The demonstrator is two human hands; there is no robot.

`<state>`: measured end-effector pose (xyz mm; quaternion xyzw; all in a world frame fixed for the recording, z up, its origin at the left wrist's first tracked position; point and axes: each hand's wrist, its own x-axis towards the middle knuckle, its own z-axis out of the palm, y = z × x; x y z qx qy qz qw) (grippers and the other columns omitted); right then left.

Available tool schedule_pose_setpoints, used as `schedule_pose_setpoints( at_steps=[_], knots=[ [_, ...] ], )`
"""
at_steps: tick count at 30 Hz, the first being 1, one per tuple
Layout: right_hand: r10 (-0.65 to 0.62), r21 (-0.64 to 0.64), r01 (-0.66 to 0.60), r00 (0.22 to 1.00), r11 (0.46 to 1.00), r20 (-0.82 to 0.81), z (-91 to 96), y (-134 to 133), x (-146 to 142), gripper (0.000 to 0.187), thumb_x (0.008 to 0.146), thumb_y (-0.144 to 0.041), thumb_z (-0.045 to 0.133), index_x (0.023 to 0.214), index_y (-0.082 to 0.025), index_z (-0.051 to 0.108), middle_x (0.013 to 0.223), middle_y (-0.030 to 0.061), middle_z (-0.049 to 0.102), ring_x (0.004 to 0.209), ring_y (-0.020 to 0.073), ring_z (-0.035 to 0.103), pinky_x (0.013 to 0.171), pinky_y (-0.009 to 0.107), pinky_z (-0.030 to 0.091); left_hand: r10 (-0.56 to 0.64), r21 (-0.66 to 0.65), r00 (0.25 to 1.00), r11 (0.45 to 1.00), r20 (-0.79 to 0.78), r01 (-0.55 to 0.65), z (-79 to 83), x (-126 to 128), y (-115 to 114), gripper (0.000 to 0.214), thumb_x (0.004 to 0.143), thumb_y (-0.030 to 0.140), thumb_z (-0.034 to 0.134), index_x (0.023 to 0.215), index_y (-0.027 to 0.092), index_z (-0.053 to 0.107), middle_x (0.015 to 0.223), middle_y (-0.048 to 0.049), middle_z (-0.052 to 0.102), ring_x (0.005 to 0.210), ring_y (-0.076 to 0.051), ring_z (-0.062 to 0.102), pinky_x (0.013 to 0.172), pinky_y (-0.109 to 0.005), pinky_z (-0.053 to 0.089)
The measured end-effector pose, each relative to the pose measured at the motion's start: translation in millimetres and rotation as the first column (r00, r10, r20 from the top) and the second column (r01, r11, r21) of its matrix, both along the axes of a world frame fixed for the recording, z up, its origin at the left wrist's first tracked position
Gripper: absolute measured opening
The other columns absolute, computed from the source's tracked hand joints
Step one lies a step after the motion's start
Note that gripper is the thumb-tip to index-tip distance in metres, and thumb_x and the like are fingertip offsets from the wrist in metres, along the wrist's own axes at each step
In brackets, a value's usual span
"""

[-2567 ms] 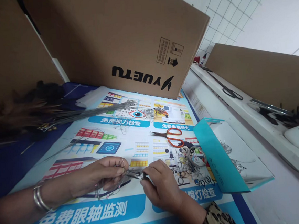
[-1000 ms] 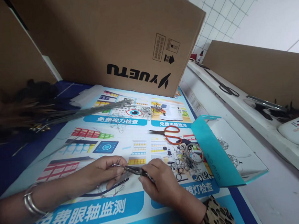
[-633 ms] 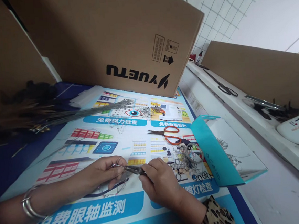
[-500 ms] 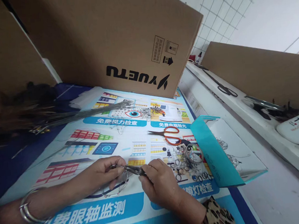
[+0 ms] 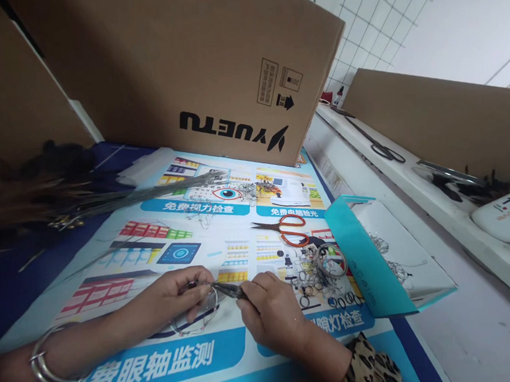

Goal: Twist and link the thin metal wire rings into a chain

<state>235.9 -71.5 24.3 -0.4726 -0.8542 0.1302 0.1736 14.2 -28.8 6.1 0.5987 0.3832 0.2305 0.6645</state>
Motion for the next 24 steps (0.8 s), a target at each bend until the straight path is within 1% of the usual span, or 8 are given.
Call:
schedule_pose_setpoints(
  at_steps=[6, 11, 14, 19, 24],
  knots=[
    [0.016, -0.011, -0.016, 1.000, 1.000, 0.014, -0.9, 0.2, 1.3, 0.022, 0.090, -0.025, 0.043, 0.103, -0.015, 0.059, 0.090, 0.0093, 0.059, 0.083, 0.0212, 0.053, 0.072, 0.032, 0.043, 0.011, -0.008, 1.000, 1.000, 0.013, -0.011, -1.1, 0.7, 0.5, 0.019, 0.085, 0.035, 0.048, 0.078, 0.017, 0.047, 0.053, 0.0069, 0.049, 0.050, -0.009, 0.043, 0.053, -0.022, 0.033],
    [0.026, 0.002, -0.026, 1.000, 1.000, 0.007, -5.2, 2.2, 2.5, 0.023, 0.090, -0.025, 0.043, 0.104, -0.015, 0.058, 0.091, 0.0096, 0.059, 0.086, 0.0213, 0.053, 0.075, 0.032, 0.043, 0.014, -0.025, 1.000, 1.000, 0.013, -0.014, 2.8, 0.7, 0.6, 0.020, 0.085, 0.035, 0.049, 0.077, 0.017, 0.048, 0.051, 0.0069, 0.049, 0.049, -0.009, 0.042, 0.053, -0.021, 0.031],
    [0.013, -0.009, -0.013, 1.000, 1.000, -0.012, -7.5, 2.0, 2.3, 0.022, 0.090, -0.025, 0.044, 0.103, -0.015, 0.059, 0.091, 0.0097, 0.059, 0.085, 0.0212, 0.053, 0.073, 0.032, 0.043, 0.025, -0.031, 1.000, 0.999, 0.011, -0.024, 4.6, 0.2, 0.2, 0.020, 0.084, 0.035, 0.050, 0.077, 0.017, 0.049, 0.051, 0.0068, 0.049, 0.049, -0.009, 0.041, 0.053, -0.021, 0.031],
    [-0.040, -0.043, 0.035, 0.993, 0.998, -0.112, -7.9, 1.4, 4.1, 0.021, 0.089, -0.025, 0.045, 0.102, -0.015, 0.059, 0.090, 0.0095, 0.058, 0.084, 0.0207, 0.053, 0.071, 0.031, 0.044, 0.078, -0.020, 0.997, 0.997, 0.011, -0.078, 2.3, 0.0, 1.2, 0.022, 0.084, 0.038, 0.051, 0.077, 0.017, 0.050, 0.050, 0.0069, 0.048, 0.048, -0.009, 0.040, 0.051, -0.021, 0.030],
    [-0.141, -0.017, 0.142, 0.955, 0.990, -0.260, -5.1, 1.1, 5.5, 0.015, 0.089, -0.024, 0.045, 0.096, -0.017, 0.057, 0.085, 0.0067, 0.056, 0.080, 0.0192, 0.052, 0.070, 0.031, 0.043, 0.136, 0.048, 0.991, 0.990, -0.018, -0.135, -2.8, -0.5, 4.1, 0.019, 0.085, 0.036, 0.049, 0.080, 0.018, 0.051, 0.051, 0.0064, 0.050, 0.049, -0.009, 0.042, 0.052, -0.021, 0.031]
  ],
)
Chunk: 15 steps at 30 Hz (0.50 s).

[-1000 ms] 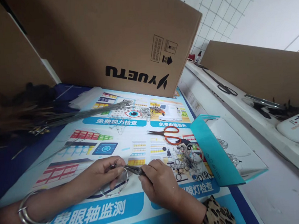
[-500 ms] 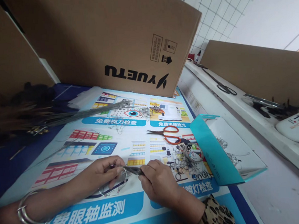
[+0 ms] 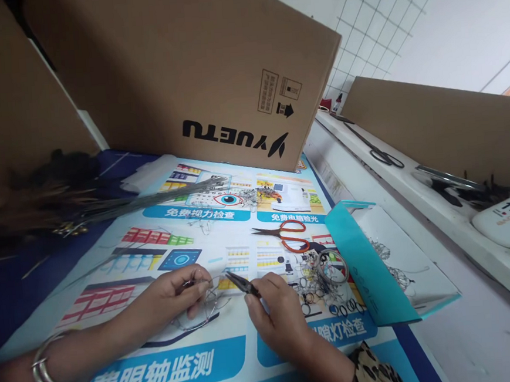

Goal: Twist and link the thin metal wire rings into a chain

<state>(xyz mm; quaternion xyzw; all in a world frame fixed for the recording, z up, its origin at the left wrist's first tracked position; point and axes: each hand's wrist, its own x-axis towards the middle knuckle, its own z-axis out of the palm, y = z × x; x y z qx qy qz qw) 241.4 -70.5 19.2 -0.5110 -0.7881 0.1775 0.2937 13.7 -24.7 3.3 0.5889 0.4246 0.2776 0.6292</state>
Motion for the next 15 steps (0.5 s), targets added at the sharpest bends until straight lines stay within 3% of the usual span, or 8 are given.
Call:
schedule_pose_setpoints(
  at_steps=[6, 11, 15],
  knots=[
    [0.003, -0.027, -0.003, 1.000, 1.000, 0.002, 7.4, -8.2, -10.5, 0.010, 0.087, -0.022, 0.047, 0.090, -0.018, 0.056, 0.085, 0.0061, 0.056, 0.080, 0.0192, 0.051, 0.070, 0.031, 0.042, 0.036, 0.141, 0.998, 0.990, -0.053, -0.028, 4.1, 1.2, -2.6, 0.018, 0.085, 0.034, 0.046, 0.077, 0.018, 0.050, 0.056, 0.0047, 0.050, 0.053, -0.011, 0.044, 0.052, -0.021, 0.035],
    [-0.035, -0.001, 0.035, 0.996, 0.999, 0.080, 7.3, -15.2, -21.9, 0.014, 0.087, -0.022, 0.048, 0.097, -0.017, 0.056, 0.091, 0.0085, 0.057, 0.085, 0.0221, 0.051, 0.074, 0.034, 0.043, 0.109, 0.361, 0.983, 0.931, -0.147, -0.049, 11.5, 1.7, -7.2, 0.016, 0.083, 0.030, 0.045, 0.074, 0.018, 0.053, 0.062, 0.0017, 0.054, 0.060, -0.014, 0.048, 0.058, -0.023, 0.039],
    [-0.060, -0.005, 0.060, 0.994, 0.998, 0.092, 7.2, -15.6, -26.3, 0.012, 0.087, -0.021, 0.047, 0.094, -0.018, 0.056, 0.090, 0.0085, 0.058, 0.086, 0.0223, 0.051, 0.075, 0.035, 0.043, 0.126, 0.431, 0.970, 0.902, -0.207, -0.025, 12.3, 1.6, -7.3, 0.017, 0.082, 0.029, 0.045, 0.074, 0.018, 0.054, 0.065, 0.0001, 0.057, 0.063, -0.015, 0.051, 0.060, -0.024, 0.040]
  ],
)
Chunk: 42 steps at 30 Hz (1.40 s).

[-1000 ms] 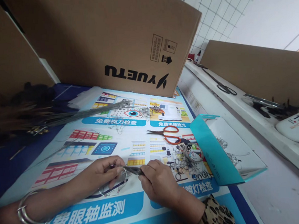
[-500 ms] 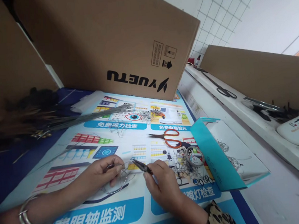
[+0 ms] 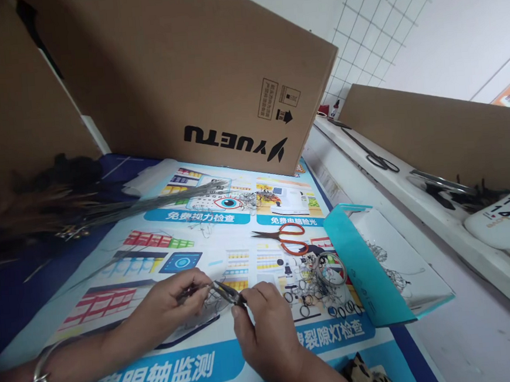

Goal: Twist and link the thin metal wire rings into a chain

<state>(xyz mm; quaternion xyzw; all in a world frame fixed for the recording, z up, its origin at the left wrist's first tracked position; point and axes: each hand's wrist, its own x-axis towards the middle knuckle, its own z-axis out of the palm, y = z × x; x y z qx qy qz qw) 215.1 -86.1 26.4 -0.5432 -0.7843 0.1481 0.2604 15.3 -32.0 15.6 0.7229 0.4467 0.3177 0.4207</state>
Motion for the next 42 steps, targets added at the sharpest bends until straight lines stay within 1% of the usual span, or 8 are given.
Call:
schedule_pose_setpoints(
  at_steps=[4, 7, 12, 14, 19, 23, 32, 42],
  knots=[
    [0.014, -0.012, -0.014, 1.000, 1.000, -0.002, 0.5, 0.2, -1.4, 0.012, 0.087, -0.021, 0.047, 0.095, -0.017, 0.056, 0.090, 0.0086, 0.058, 0.085, 0.0221, 0.051, 0.075, 0.034, 0.044, -0.002, 0.039, 1.000, 0.999, -0.026, 0.003, -0.8, 0.1, 0.6, 0.017, 0.082, 0.028, 0.044, 0.074, 0.018, 0.055, 0.068, -0.0001, 0.058, 0.064, -0.015, 0.052, 0.061, -0.023, 0.040],
    [0.018, -0.016, -0.018, 1.000, 1.000, -0.003, -1.5, -0.2, -1.5, 0.013, 0.088, -0.021, 0.046, 0.095, -0.017, 0.056, 0.091, 0.0088, 0.057, 0.085, 0.0221, 0.051, 0.074, 0.034, 0.044, -0.014, 0.044, 0.999, 0.999, -0.030, 0.016, -1.2, 0.3, 1.0, 0.017, 0.083, 0.028, 0.045, 0.073, 0.018, 0.055, 0.068, -0.0002, 0.059, 0.065, -0.015, 0.053, 0.062, -0.023, 0.040],
    [0.034, 0.046, -0.034, 0.999, 0.998, -0.001, -8.0, 0.7, -1.5, 0.016, 0.088, -0.022, 0.046, 0.099, -0.016, 0.056, 0.091, 0.0091, 0.056, 0.085, 0.0220, 0.050, 0.074, 0.034, 0.044, -0.014, 0.039, 0.999, 0.999, -0.042, 0.015, -2.8, 0.4, 2.0, 0.018, 0.083, 0.027, 0.044, 0.072, 0.018, 0.054, 0.064, 0.0006, 0.058, 0.063, -0.014, 0.052, 0.060, -0.023, 0.039],
    [0.026, 0.061, -0.028, 0.999, 0.998, 0.026, -9.5, 1.4, -2.0, 0.015, 0.088, -0.022, 0.045, 0.097, -0.016, 0.056, 0.089, 0.0088, 0.056, 0.083, 0.0218, 0.050, 0.071, 0.033, 0.043, -0.010, 0.058, 0.998, 0.998, -0.062, 0.013, -4.2, -0.3, 2.0, 0.018, 0.083, 0.026, 0.044, 0.072, 0.018, 0.054, 0.065, 0.0006, 0.058, 0.063, -0.014, 0.052, 0.060, -0.023, 0.039],
    [0.009, 0.047, -0.014, 0.995, 0.999, 0.104, -8.3, 1.6, -4.1, 0.015, 0.088, -0.023, 0.044, 0.093, -0.016, 0.056, 0.086, 0.0087, 0.056, 0.080, 0.0218, 0.050, 0.068, 0.033, 0.042, 0.003, 0.151, 0.992, 0.988, -0.128, 0.017, -8.2, -2.1, 1.2, 0.014, 0.083, 0.023, 0.044, 0.077, 0.018, 0.055, 0.072, -0.0002, 0.060, 0.068, -0.014, 0.054, 0.064, -0.024, 0.039],
    [-0.005, 0.058, -0.003, 0.990, 0.998, 0.140, -7.2, 0.1, -5.7, 0.017, 0.089, -0.024, 0.042, 0.091, -0.016, 0.056, 0.085, 0.0092, 0.056, 0.079, 0.0223, 0.050, 0.067, 0.034, 0.041, 0.018, 0.181, 0.985, 0.983, -0.173, 0.014, -10.0, -2.0, 0.9, 0.013, 0.083, 0.022, 0.043, 0.076, 0.019, 0.055, 0.071, -0.0002, 0.060, 0.067, -0.014, 0.054, 0.063, -0.024, 0.038],
    [0.002, 0.093, -0.017, 0.988, 0.996, 0.156, -8.8, -0.7, -6.3, 0.018, 0.089, -0.023, 0.042, 0.096, -0.016, 0.057, 0.085, 0.0092, 0.057, 0.080, 0.0223, 0.051, 0.069, 0.033, 0.042, 0.029, 0.217, 0.979, 0.976, -0.204, 0.016, -13.5, -2.5, 1.3, 0.013, 0.083, 0.021, 0.043, 0.077, 0.019, 0.054, 0.072, 0.0000, 0.060, 0.067, -0.014, 0.054, 0.062, -0.025, 0.037],
    [0.019, 0.122, -0.037, 0.990, 0.992, 0.141, -8.3, 1.7, -6.5, 0.018, 0.087, -0.021, 0.043, 0.097, -0.015, 0.057, 0.083, 0.0094, 0.058, 0.078, 0.0220, 0.052, 0.067, 0.033, 0.043, 0.023, 0.185, 0.980, 0.983, -0.197, 0.014, -14.2, -3.0, 2.3, 0.014, 0.082, 0.023, 0.044, 0.075, 0.019, 0.054, 0.069, 0.0003, 0.060, 0.065, -0.014, 0.053, 0.060, -0.024, 0.037]
  ],
)
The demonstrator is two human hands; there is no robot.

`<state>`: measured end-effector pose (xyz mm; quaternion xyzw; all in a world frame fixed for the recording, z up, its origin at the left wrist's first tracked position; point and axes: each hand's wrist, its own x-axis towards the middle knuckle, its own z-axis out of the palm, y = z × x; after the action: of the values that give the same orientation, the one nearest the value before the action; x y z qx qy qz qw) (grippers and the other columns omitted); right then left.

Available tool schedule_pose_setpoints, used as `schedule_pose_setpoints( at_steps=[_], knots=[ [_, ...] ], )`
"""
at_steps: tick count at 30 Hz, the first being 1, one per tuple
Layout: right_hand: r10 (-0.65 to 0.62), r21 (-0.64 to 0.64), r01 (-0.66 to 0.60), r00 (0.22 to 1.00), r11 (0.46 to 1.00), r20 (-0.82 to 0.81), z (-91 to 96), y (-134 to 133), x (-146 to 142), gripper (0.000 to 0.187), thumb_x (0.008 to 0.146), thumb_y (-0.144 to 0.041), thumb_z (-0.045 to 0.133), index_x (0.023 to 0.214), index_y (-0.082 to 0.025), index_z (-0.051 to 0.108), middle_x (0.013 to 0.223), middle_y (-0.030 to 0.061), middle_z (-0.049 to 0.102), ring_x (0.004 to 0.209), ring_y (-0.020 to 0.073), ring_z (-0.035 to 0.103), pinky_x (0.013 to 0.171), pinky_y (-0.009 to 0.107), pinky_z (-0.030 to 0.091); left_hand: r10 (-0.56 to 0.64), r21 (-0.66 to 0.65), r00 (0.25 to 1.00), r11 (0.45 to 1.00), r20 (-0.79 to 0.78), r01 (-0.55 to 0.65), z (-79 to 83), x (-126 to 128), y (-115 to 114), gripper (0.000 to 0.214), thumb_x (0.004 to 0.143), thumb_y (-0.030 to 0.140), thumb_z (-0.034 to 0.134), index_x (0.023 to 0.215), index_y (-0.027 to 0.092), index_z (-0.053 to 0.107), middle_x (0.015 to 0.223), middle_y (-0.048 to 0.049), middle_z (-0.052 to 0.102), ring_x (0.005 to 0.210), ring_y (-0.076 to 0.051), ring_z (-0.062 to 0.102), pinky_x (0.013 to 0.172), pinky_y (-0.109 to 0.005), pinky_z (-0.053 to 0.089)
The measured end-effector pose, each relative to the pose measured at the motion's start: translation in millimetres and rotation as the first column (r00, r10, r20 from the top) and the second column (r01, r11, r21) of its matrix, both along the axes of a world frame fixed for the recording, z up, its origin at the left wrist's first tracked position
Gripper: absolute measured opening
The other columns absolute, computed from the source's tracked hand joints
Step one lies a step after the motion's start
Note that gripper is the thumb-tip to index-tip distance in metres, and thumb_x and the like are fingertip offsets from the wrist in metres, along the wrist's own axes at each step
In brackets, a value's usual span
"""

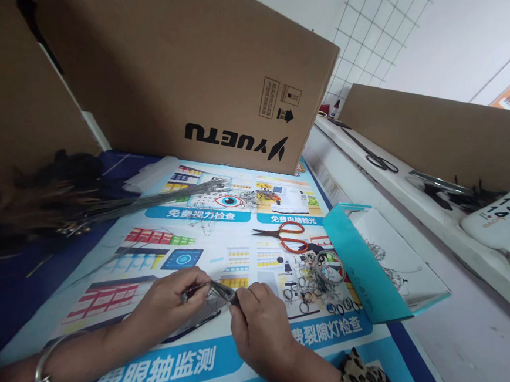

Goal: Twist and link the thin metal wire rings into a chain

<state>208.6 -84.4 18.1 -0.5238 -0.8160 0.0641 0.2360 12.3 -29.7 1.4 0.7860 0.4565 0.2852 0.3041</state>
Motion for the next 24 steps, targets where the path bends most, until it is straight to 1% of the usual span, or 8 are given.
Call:
schedule_pose_setpoints(
  at_steps=[8, 12, 14, 16, 20, 22, 24],
  knots=[
    [0.005, -0.043, -0.007, 0.999, 0.999, -0.032, -1.6, -0.7, 1.0, 0.016, 0.088, -0.020, 0.043, 0.095, -0.016, 0.056, 0.084, 0.0084, 0.058, 0.077, 0.0209, 0.052, 0.067, 0.031, 0.041, 0.013, -0.030, 1.000, 0.999, 0.009, -0.013, 2.3, 0.5, -1.6, 0.014, 0.082, 0.023, 0.044, 0.075, 0.019, 0.055, 0.070, 0.0004, 0.061, 0.065, -0.014, 0.054, 0.060, -0.024, 0.038],
    [0.004, -0.101, -0.012, 0.997, 0.995, -0.079, -0.1, 0.5, 0.4, 0.012, 0.088, -0.020, 0.043, 0.087, -0.018, 0.054, 0.081, 0.0066, 0.057, 0.075, 0.0191, 0.051, 0.064, 0.028, 0.039, 0.013, -0.041, 0.999, 0.999, 0.030, -0.012, 5.4, 1.1, -2.0, 0.014, 0.082, 0.023, 0.044, 0.075, 0.019, 0.055, 0.071, 0.0000, 0.060, 0.066, -0.015, 0.054, 0.061, -0.025, 0.038],
    [0.004, -0.138, -0.021, 0.993, 0.990, -0.121, 0.5, 0.9, 0.6, 0.011, 0.088, -0.020, 0.042, 0.082, -0.018, 0.052, 0.079, 0.0056, 0.056, 0.074, 0.0183, 0.050, 0.063, 0.027, 0.038, 0.002, -0.074, 0.998, 0.997, 0.067, 0.003, 9.0, 1.3, -1.1, 0.015, 0.083, 0.024, 0.044, 0.075, 0.018, 0.055, 0.070, -0.0002, 0.060, 0.066, -0.015, 0.053, 0.062, -0.025, 0.038],
    [0.005, -0.169, -0.033, 0.987, 0.985, -0.164, 1.0, 1.3, 1.3, 0.012, 0.088, -0.020, 0.041, 0.080, -0.019, 0.050, 0.078, 0.0045, 0.054, 0.074, 0.0177, 0.050, 0.063, 0.027, 0.037, -0.023, -0.135, 0.992, 0.990, 0.124, 0.040, 13.3, 1.1, 0.4, 0.017, 0.083, 0.026, 0.044, 0.074, 0.018, 0.055, 0.068, 0.0000, 0.059, 0.065, -0.015, 0.053, 0.062, -0.025, 0.039],
    [-0.013, -0.224, -0.037, 0.976, 0.974, -0.218, 2.5, 1.6, 3.4, 0.012, 0.087, -0.019, 0.042, 0.076, -0.019, 0.047, 0.074, 0.0023, 0.052, 0.071, 0.0161, 0.049, 0.061, 0.026, 0.035, -0.090, -0.269, 0.967, 0.951, 0.239, 0.155, 17.4, -0.3, 2.7, 0.019, 0.085, 0.029, 0.044, 0.077, 0.018, 0.056, 0.064, 0.0013, 0.059, 0.064, -0.015, 0.054, 0.063, -0.025, 0.041],
    [-0.022, -0.246, -0.039, 0.971, 0.969, -0.238, 3.3, 1.4, 3.9, 0.012, 0.087, -0.018, 0.043, 0.075, -0.019, 0.047, 0.073, 0.0017, 0.051, 0.070, 0.0155, 0.048, 0.061, 0.025, 0.034, -0.095, -0.282, 0.964, 0.945, 0.248, 0.165, 16.0, -0.7, 3.0, 0.018, 0.085, 0.029, 0.044, 0.077, 0.017, 0.056, 0.064, 0.0015, 0.059, 0.064, -0.015, 0.054, 0.063, -0.025, 0.041],
    [-0.026, -0.268, -0.044, 0.967, 0.963, -0.254, 3.7, 1.1, 3.7, 0.012, 0.086, -0.017, 0.045, 0.074, -0.019, 0.047, 0.073, 0.0015, 0.051, 0.070, 0.0153, 0.048, 0.060, 0.025, 0.034, -0.074, -0.255, 0.973, 0.958, 0.217, 0.129, 13.5, -0.6, 2.7, 0.017, 0.083, 0.028, 0.045, 0.078, 0.017, 0.056, 0.065, 0.0013, 0.058, 0.064, -0.015, 0.053, 0.061, -0.025, 0.040]
  ],
)
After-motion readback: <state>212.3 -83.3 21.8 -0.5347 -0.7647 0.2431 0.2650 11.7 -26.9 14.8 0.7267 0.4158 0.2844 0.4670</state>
